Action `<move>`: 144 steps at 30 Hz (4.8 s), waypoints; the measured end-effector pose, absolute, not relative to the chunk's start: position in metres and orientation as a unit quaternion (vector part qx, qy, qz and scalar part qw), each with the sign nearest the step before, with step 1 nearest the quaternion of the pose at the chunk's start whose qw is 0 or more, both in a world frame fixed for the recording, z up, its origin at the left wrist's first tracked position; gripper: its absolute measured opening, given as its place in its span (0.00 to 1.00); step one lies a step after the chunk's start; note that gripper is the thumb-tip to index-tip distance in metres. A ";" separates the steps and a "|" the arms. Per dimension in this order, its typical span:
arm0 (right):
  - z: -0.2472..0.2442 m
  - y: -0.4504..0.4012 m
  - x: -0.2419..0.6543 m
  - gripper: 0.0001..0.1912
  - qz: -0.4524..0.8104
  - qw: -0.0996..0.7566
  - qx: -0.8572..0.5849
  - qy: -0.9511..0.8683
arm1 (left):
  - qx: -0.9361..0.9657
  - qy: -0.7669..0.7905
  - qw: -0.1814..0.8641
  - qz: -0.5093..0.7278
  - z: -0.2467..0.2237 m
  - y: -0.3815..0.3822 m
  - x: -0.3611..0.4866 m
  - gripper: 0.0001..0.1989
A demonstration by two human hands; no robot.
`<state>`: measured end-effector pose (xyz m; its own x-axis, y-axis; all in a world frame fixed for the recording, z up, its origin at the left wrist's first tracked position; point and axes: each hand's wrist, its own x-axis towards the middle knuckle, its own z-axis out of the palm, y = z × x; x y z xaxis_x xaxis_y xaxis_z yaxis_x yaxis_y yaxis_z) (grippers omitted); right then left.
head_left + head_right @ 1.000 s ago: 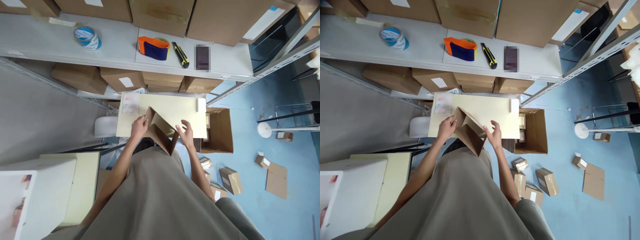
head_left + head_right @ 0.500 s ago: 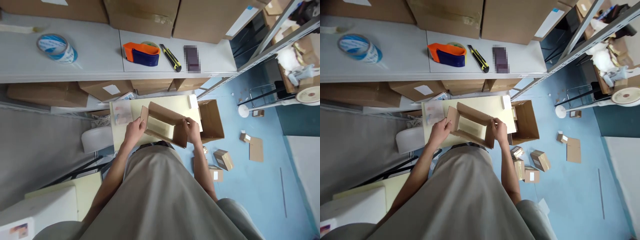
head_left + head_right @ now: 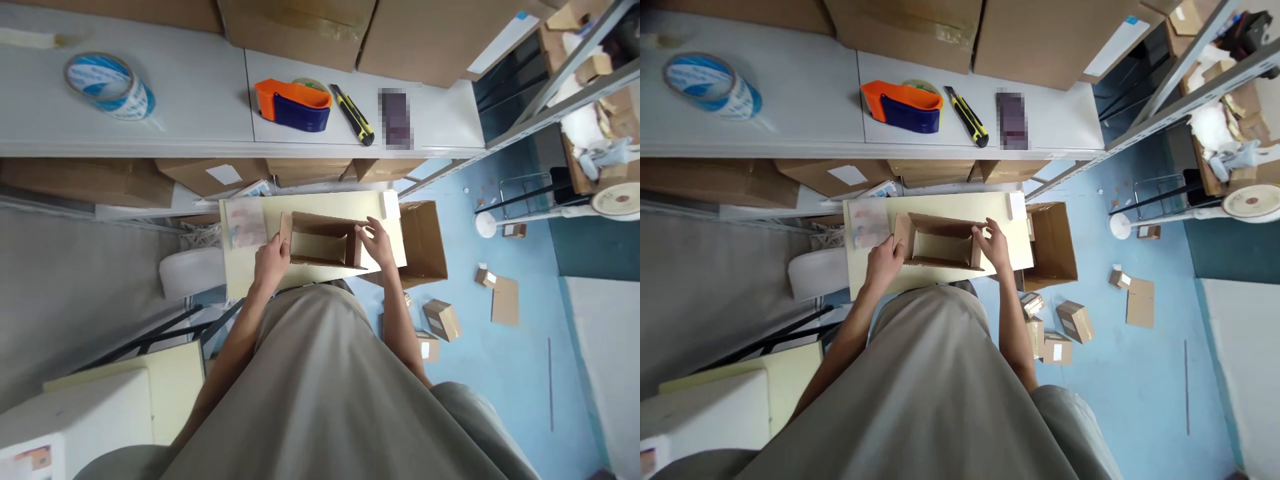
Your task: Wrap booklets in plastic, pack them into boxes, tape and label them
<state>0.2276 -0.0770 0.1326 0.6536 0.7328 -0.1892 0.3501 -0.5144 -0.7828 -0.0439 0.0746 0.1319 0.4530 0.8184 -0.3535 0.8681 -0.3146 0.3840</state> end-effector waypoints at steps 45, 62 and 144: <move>0.079 -0.113 0.313 0.46 0.417 0.287 -0.761 -0.405 | 0.794 0.441 0.404 -0.110 0.097 0.036 0.007 0.35; 0.059 -0.118 0.309 0.21 0.417 0.325 -0.746 -0.406 | 0.825 0.453 0.329 -0.075 0.085 0.035 0.003 0.33; 0.169 -0.076 0.196 0.25 0.461 0.216 -0.665 -0.546 | 0.575 0.357 0.712 0.185 0.147 0.083 -0.018 0.24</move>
<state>0.1957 -0.0761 0.1690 -0.0210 0.9258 -0.3775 0.5272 -0.3105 -0.7910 -0.0183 0.0833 0.1472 0.6765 0.6744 -0.2959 0.1474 0.2696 0.9516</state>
